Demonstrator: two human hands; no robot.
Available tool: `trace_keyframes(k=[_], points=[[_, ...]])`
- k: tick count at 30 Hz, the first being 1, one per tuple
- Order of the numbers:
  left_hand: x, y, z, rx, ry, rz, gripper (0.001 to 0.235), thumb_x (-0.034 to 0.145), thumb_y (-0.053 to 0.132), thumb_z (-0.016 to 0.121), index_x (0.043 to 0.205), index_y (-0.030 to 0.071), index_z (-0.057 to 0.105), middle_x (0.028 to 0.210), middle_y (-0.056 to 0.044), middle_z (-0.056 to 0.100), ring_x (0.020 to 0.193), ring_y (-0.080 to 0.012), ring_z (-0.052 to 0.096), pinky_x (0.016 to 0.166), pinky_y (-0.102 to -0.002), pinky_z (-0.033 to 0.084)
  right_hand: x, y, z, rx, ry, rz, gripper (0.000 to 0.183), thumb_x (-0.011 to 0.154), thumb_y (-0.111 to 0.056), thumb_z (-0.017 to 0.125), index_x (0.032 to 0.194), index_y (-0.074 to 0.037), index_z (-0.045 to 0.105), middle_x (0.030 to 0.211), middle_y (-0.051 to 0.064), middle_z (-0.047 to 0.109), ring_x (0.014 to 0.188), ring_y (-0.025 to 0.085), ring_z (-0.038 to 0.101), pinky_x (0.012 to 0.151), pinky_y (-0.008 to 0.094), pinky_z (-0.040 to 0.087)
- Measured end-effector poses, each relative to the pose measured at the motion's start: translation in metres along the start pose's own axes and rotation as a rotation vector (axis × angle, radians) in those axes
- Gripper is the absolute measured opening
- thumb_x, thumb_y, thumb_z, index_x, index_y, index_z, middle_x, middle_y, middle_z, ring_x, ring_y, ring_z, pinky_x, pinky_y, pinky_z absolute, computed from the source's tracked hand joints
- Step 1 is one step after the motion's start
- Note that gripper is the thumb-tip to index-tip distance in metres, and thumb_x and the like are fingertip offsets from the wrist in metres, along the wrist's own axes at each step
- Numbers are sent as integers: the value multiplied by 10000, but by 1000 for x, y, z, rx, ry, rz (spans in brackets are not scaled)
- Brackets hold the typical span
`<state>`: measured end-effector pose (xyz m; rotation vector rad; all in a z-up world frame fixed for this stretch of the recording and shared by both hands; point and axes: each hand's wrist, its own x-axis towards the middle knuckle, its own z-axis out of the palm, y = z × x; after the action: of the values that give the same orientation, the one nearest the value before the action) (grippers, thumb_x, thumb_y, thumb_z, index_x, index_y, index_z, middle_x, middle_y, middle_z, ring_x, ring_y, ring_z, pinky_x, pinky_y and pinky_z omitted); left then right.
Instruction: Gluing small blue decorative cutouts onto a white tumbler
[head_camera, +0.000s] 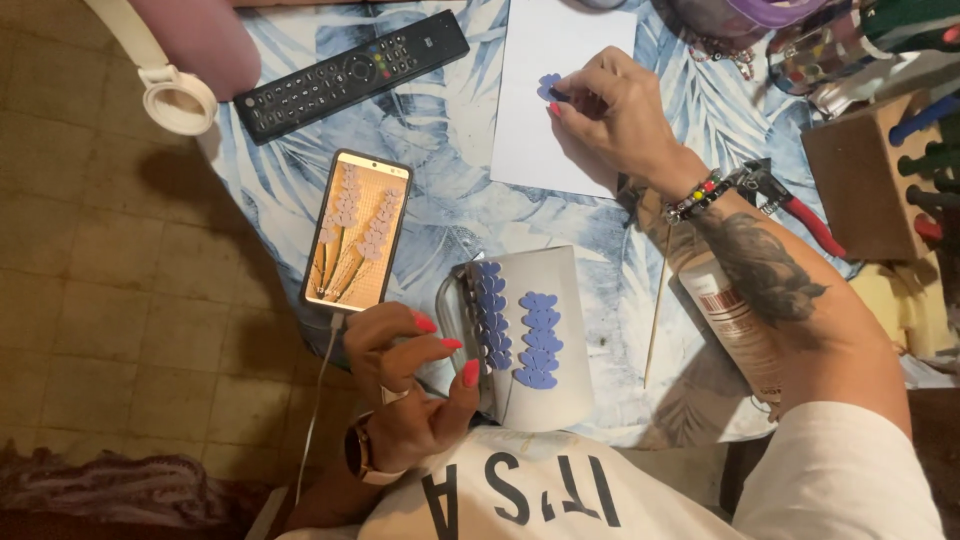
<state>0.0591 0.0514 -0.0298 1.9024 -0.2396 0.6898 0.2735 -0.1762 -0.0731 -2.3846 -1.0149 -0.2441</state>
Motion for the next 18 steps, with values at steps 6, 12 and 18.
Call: trace_keyframes(k=[6,12,18], points=[[-2,-4,1,11,11,-2,129,779,229,486,844,129,439,899,-92,349,797,-215,436,714,-331,409,1,-2,-1,11,-9,20,150,849,-47,648,952,59,618,768,107,465,659,177,428,526,251,373],[2,-1,-2,17,-8,-4,129,782,225,486,846,121,445,897,-100,355,790,-211,438,717,-326,409,1,-1,0,3,-13,22,156,843,-42,651,956,60,622,781,114,475,663,181,441,538,256,385],[3,0,-2,16,-1,3,126,785,213,474,829,97,447,895,-111,362,792,-220,442,706,-329,412,1,0,1,10,5,32,140,835,-27,657,950,47,624,802,122,477,668,188,465,545,262,399]])
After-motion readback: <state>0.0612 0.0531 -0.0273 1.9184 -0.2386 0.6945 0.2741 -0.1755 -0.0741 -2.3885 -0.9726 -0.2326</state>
